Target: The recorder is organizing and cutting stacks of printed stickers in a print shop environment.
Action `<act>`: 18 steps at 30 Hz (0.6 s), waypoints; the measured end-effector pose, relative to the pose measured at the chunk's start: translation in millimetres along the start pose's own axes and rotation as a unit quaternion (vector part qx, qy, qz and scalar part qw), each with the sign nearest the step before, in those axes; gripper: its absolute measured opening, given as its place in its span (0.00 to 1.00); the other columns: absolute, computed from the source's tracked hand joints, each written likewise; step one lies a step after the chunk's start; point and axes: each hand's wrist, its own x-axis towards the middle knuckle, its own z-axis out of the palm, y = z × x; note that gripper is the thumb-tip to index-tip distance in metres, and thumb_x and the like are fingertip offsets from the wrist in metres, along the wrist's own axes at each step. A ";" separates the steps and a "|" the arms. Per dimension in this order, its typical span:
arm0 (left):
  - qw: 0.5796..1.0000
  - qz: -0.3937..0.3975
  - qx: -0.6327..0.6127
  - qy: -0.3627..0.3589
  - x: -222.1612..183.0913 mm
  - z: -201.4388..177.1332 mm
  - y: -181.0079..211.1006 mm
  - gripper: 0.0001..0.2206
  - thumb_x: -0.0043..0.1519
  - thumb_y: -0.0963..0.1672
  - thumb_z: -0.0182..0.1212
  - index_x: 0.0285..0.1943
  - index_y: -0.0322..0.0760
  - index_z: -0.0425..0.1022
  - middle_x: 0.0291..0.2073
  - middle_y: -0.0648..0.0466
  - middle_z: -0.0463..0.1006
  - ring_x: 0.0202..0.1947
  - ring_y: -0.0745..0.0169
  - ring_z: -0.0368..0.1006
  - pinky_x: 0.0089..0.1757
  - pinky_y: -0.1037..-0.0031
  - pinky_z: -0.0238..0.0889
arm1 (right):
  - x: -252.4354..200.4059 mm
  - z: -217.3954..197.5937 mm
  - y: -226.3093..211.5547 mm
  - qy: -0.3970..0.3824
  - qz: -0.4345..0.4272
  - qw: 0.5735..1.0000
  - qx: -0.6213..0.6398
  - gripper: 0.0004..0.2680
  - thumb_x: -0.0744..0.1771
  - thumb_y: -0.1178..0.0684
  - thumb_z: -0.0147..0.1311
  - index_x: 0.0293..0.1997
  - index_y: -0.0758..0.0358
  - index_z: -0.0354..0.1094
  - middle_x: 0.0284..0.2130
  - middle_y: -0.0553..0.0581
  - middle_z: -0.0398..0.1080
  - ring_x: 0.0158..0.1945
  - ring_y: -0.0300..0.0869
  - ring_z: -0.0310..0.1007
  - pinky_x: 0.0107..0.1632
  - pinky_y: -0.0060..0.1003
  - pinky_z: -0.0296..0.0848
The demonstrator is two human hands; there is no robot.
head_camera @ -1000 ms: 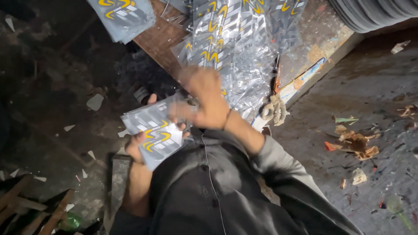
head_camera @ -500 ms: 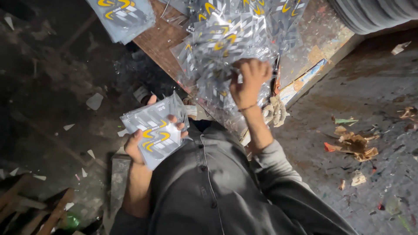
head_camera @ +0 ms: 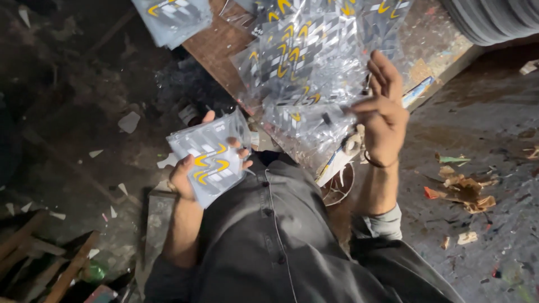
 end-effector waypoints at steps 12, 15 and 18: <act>0.997 -0.001 0.080 0.023 5.1 -9.5 -29.6 0.47 0.59 0.52 0.66 0.84 0.33 0.42 0.68 0.36 0.63 0.64 0.40 0.67 0.60 0.51 0.63 | -13.5 97.6 -24.5 -0.187 -0.042 0.964 -0.184 0.28 0.65 0.41 0.65 0.70 0.63 0.57 0.70 0.67 0.56 0.73 0.62 0.55 0.75 0.60 0.49; 1.000 0.011 0.022 -0.007 10.8 11.4 -20.5 0.47 0.61 0.53 0.63 0.85 0.32 0.42 0.68 0.33 0.64 0.62 0.38 0.68 0.61 0.49 0.63 | -9.0 86.2 -28.9 -0.225 -0.053 0.944 -0.235 0.39 0.58 0.33 0.69 0.70 0.65 0.54 0.69 0.70 0.55 0.71 0.65 0.51 0.71 0.66 0.44; 1.000 0.012 -0.004 0.023 10.7 16.3 -16.9 0.48 0.60 0.53 0.64 0.84 0.29 0.41 0.71 0.36 0.61 0.67 0.39 0.63 0.64 0.50 0.60 | -24.6 96.5 -26.1 -0.320 -0.068 0.905 -0.271 0.45 0.50 0.28 0.70 0.70 0.62 0.56 0.66 0.67 0.57 0.69 0.66 0.51 0.67 0.72 0.39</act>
